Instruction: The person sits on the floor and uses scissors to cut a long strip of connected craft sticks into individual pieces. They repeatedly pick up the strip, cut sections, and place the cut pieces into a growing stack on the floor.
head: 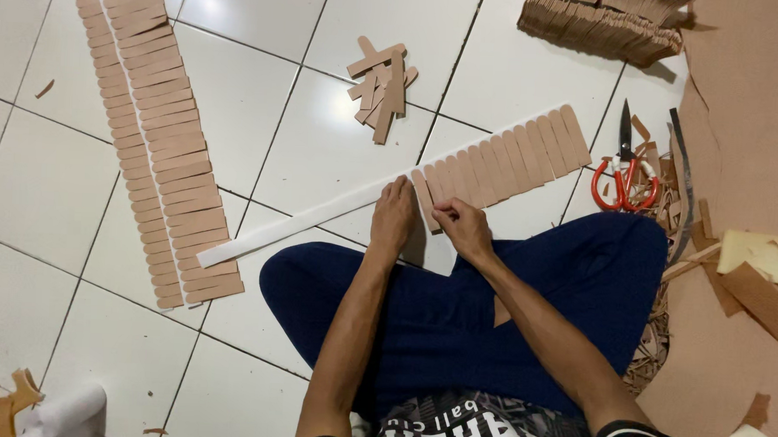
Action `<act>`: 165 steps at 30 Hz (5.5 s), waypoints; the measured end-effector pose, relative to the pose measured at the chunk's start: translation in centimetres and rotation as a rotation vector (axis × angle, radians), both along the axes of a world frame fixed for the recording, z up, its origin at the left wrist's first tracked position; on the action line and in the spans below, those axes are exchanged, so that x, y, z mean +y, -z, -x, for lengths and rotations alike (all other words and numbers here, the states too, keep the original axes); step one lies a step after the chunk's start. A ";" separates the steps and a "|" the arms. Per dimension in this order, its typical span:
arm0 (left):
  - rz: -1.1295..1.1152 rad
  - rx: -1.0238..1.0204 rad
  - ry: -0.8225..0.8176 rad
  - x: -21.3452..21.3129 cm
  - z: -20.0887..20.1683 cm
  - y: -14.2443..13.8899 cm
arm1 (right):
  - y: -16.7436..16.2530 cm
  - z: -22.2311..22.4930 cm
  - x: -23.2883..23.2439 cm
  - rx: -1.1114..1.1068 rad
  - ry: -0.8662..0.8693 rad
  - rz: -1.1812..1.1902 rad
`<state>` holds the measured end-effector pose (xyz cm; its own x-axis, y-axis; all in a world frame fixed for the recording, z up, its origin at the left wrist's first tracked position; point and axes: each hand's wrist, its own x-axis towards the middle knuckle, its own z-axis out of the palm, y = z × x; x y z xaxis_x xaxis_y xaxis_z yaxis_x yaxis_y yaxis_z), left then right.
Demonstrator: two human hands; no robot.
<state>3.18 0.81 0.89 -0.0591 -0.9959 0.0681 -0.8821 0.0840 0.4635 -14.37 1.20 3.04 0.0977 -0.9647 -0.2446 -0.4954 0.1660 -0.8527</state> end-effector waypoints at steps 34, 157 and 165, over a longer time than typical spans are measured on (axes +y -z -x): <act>-0.034 -0.045 0.043 0.3 0.1 0.4 | -0.3 -0.4 -0.5 0.095 0.033 -0.045; 0.014 -0.458 0.161 -0.4 1.9 0.1 | 1.2 -0.3 -1.0 -0.007 0.194 -0.023; 0.015 -0.534 0.165 -0.5 2.6 1.4 | -0.2 -0.3 -0.4 0.200 0.151 -0.044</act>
